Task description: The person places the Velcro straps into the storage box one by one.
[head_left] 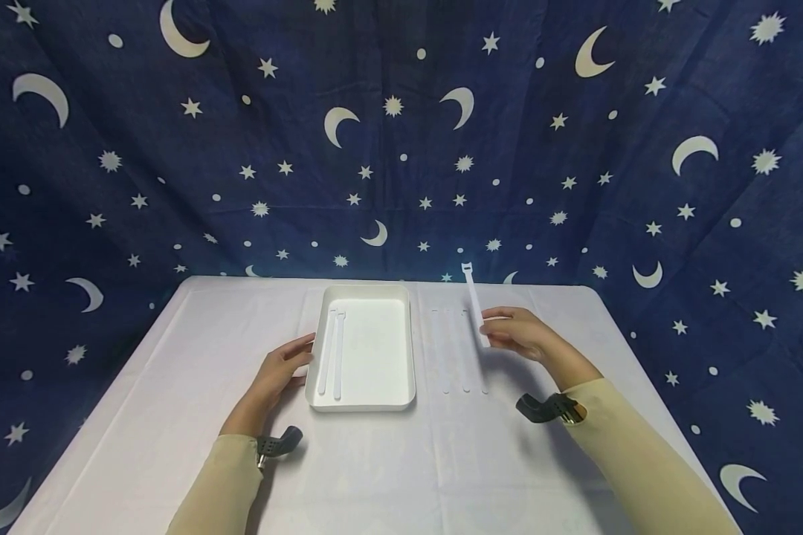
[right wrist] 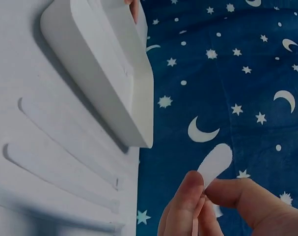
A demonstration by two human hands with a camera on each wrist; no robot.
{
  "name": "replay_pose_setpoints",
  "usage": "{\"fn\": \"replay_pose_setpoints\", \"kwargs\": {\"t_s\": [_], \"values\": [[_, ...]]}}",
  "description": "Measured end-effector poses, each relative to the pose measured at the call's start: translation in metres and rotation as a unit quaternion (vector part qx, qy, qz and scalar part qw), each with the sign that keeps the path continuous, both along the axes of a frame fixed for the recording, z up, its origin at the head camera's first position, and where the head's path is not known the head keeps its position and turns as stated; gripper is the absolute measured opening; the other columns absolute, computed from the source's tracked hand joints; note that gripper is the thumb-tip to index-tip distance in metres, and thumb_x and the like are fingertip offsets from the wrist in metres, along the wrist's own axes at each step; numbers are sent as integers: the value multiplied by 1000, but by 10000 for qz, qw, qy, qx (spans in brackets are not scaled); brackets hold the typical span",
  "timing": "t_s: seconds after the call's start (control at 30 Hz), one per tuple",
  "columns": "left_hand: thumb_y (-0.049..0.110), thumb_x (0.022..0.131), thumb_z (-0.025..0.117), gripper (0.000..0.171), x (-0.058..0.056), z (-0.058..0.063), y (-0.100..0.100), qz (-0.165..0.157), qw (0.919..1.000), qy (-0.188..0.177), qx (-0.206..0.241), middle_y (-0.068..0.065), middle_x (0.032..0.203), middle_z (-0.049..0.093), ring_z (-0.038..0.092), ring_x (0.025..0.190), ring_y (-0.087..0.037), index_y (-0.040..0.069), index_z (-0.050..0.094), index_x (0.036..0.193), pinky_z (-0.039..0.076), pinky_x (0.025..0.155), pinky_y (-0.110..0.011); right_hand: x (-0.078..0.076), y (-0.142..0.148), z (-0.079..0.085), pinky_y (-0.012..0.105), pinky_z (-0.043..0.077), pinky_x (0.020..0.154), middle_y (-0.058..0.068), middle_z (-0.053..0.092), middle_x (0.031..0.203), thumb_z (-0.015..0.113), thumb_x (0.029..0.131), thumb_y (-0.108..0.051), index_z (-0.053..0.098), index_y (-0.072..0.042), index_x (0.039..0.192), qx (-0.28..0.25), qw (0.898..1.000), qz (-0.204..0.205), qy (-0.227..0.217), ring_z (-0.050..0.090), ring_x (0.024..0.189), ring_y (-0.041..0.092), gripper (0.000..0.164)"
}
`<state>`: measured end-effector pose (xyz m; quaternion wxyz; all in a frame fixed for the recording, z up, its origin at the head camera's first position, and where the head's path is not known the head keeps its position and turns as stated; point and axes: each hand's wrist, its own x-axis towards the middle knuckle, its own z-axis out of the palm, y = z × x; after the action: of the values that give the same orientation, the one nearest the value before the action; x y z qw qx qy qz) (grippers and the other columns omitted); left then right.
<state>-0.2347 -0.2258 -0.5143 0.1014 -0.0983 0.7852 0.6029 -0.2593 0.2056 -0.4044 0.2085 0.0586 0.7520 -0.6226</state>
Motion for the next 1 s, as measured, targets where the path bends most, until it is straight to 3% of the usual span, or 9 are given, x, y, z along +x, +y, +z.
{"fn": "replay_pose_setpoints", "kwargs": {"t_s": [0.43, 1.0], "values": [[21, 93, 60, 57, 0, 1, -1, -41, 10000, 11, 13, -17, 151, 45, 51, 131, -38, 17, 46, 148, 60, 88, -33, -1, -25, 11, 22, 60, 74, 1, 61, 91, 63, 89, -1, 43, 13, 136, -77, 9991, 419, 74, 64, 78, 9, 53], [22, 93, 61, 58, 0, -2, -1, -35, 10000, 16, -31, -17, 151, 45, 49, 133, -38, 17, 45, 148, 59, 91, -34, -3, -66, 10, 26, 62, 75, 4, 60, 90, 64, 86, 4, 48, 12, 131, -350, 9987, 376, -43, 66, 77, 13, 49]]}}
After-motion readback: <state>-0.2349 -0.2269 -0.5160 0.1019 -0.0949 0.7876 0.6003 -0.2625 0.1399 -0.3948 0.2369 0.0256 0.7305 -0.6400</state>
